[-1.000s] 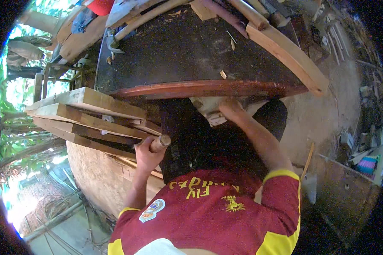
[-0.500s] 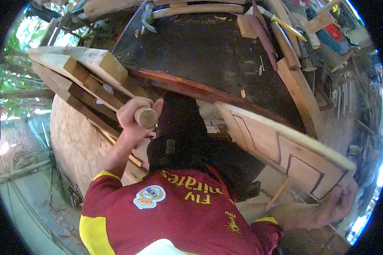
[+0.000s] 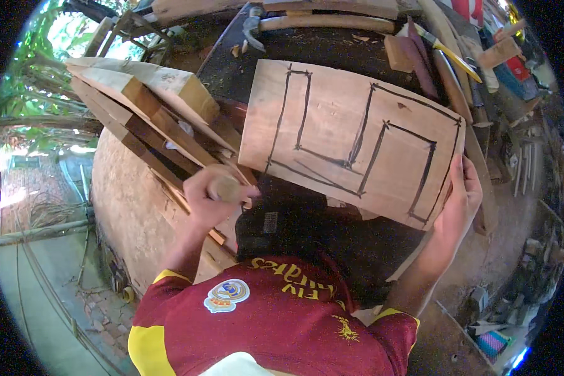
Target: The person measures a rectangular wooden board with a tape measure, then uses a brush to sweep the surface. They proceed to carve the wood using a chisel and a wooden mallet, striking the chisel to shape the material along marked lines.
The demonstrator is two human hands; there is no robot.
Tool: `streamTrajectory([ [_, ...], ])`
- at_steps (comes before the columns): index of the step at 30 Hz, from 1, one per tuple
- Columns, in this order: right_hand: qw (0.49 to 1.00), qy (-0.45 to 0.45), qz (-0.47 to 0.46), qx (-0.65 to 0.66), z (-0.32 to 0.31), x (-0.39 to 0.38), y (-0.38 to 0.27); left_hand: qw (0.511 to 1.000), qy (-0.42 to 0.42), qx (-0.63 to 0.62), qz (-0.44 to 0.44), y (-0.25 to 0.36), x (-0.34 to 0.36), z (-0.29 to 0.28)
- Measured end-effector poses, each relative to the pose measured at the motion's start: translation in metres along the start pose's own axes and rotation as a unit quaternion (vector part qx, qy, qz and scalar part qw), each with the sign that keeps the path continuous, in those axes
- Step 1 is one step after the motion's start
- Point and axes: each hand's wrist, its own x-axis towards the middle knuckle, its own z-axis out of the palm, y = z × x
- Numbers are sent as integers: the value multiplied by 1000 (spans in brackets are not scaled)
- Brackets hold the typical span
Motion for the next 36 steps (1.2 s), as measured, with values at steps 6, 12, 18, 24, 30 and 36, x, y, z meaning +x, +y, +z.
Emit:
streamTrajectory([
  [6, 993, 18, -96, -71, 69, 4, 8, 950, -193, 181, 165, 26, 10, 12],
  [12, 870, 37, -281, -403, 105, -22, -6, 940, -157, 220, 208, 24, 28, 25],
  [18, 865, -33, -269, -422, 100, -31, -4, 952, -111, 198, 207, 22, 31, 27],
  [24, 920, -39, -211, -329, 106, -22, 7, 965, -99, 207, 123, 22, 39, 28],
  [30, 884, -38, -263, -385, 108, -27, 2, 969, -88, 207, 106, 21, 37, 29],
  [36, 869, -3, -300, -393, 104, -27, 5, 967, -59, 230, 97, 20, 46, 33],
])
